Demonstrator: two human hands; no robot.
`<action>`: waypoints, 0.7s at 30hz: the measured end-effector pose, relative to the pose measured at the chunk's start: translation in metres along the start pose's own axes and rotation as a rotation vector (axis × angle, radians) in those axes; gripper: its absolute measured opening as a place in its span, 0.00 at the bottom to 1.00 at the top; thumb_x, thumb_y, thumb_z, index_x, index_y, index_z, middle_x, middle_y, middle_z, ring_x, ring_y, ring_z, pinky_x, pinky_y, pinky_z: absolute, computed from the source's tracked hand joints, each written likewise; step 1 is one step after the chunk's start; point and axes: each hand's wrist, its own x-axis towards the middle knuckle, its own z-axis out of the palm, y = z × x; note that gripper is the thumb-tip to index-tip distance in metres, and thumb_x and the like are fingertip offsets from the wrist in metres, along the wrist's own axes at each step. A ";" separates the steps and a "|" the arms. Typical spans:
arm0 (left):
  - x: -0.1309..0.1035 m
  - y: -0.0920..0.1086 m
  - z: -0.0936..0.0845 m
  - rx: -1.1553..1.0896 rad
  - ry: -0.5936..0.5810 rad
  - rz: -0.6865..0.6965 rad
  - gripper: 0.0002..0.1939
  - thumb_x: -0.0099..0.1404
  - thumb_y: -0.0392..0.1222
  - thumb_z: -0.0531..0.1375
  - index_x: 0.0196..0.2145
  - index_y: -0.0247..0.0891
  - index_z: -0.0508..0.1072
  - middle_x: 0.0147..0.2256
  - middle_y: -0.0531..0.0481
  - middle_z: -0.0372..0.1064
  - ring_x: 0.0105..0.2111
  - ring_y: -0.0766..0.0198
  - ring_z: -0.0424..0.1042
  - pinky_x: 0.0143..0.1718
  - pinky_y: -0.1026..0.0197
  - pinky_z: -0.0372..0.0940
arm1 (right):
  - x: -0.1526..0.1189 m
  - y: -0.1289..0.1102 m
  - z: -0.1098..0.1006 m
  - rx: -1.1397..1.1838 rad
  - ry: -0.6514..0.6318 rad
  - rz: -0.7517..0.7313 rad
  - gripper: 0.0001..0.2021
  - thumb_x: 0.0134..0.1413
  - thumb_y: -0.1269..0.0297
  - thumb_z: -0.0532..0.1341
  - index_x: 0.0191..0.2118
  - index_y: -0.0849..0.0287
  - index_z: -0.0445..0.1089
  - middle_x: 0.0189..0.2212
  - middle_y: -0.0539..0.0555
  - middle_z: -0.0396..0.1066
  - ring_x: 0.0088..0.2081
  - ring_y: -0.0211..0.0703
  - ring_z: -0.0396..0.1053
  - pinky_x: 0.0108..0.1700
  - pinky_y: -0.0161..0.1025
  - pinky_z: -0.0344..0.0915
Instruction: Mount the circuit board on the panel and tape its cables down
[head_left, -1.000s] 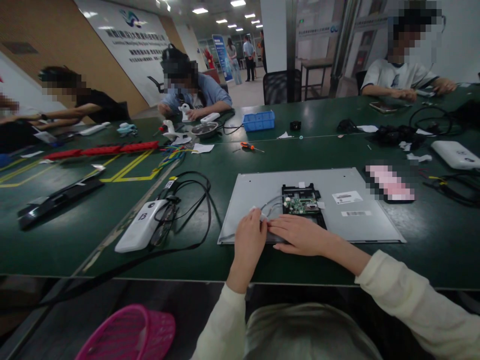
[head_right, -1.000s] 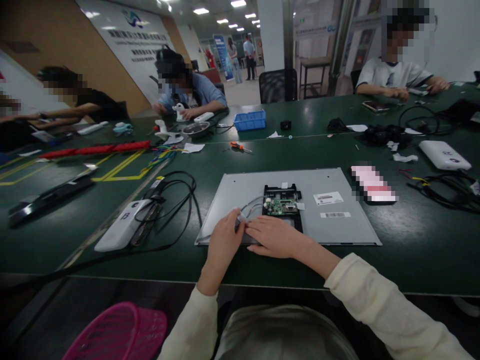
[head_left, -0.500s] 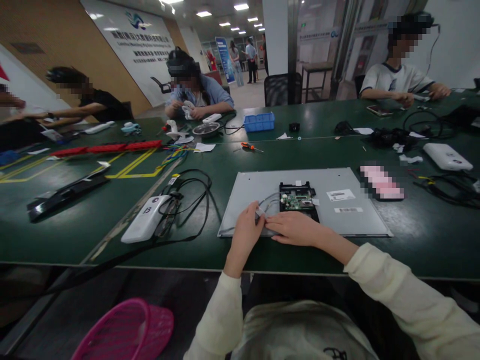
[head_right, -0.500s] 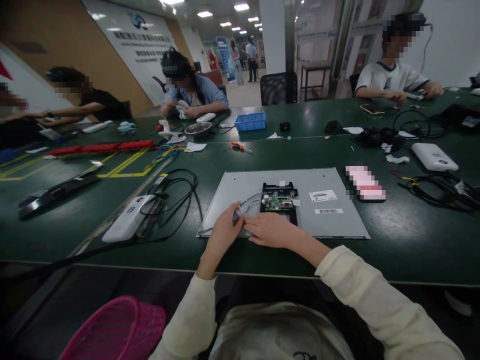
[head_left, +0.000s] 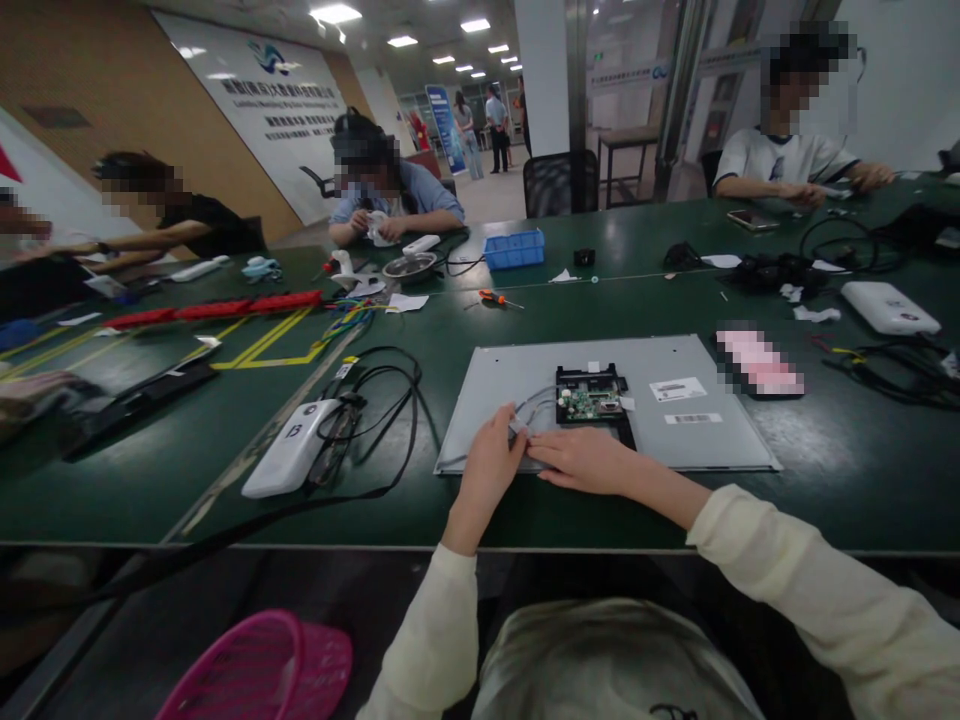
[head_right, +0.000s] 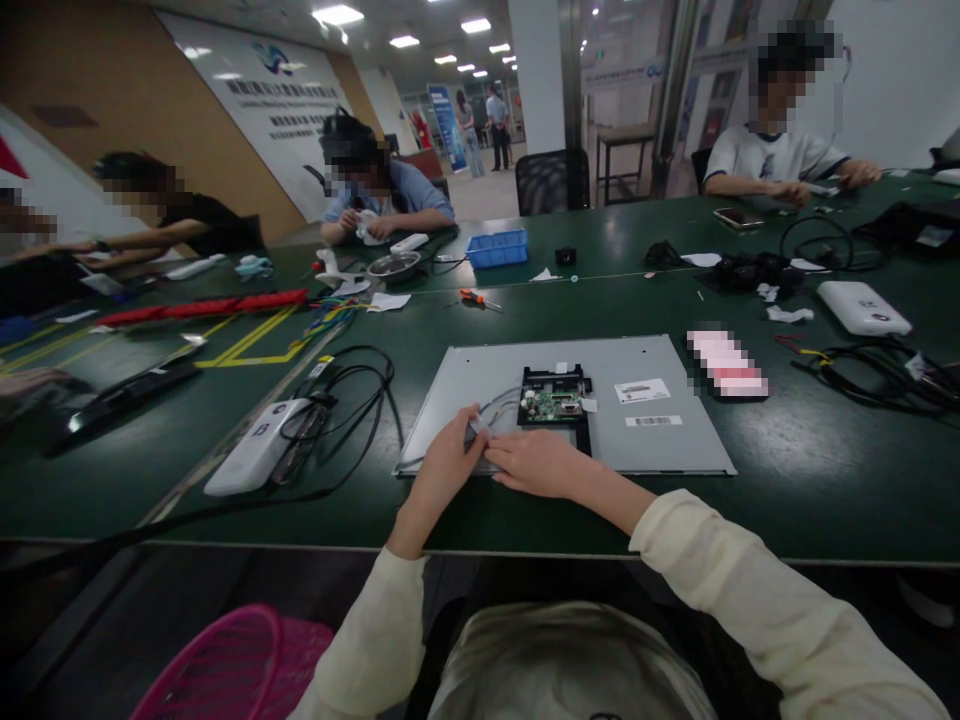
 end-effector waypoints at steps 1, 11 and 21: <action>0.001 0.001 -0.001 0.029 -0.010 0.003 0.17 0.68 0.38 0.53 0.54 0.32 0.60 0.47 0.38 0.69 0.48 0.54 0.70 0.50 0.52 0.64 | 0.000 -0.001 0.001 -0.007 0.001 0.001 0.16 0.63 0.64 0.54 0.52 0.66 0.67 0.55 0.64 0.68 0.54 0.48 0.68 0.53 0.43 0.67; 0.005 0.009 -0.014 0.204 -0.137 -0.015 0.16 0.68 0.38 0.54 0.53 0.36 0.60 0.46 0.42 0.70 0.46 0.56 0.71 0.46 0.58 0.64 | 0.008 -0.004 0.006 -0.121 0.018 -0.088 0.17 0.64 0.65 0.51 0.50 0.72 0.67 0.47 0.69 0.72 0.51 0.51 0.70 0.49 0.45 0.68; 0.034 0.028 -0.047 0.475 -0.349 0.001 0.10 0.66 0.41 0.57 0.44 0.37 0.67 0.42 0.43 0.71 0.42 0.54 0.73 0.38 0.58 0.64 | 0.007 -0.002 0.022 -0.132 0.210 -0.088 0.13 0.64 0.66 0.51 0.42 0.68 0.71 0.43 0.66 0.75 0.45 0.48 0.73 0.44 0.43 0.69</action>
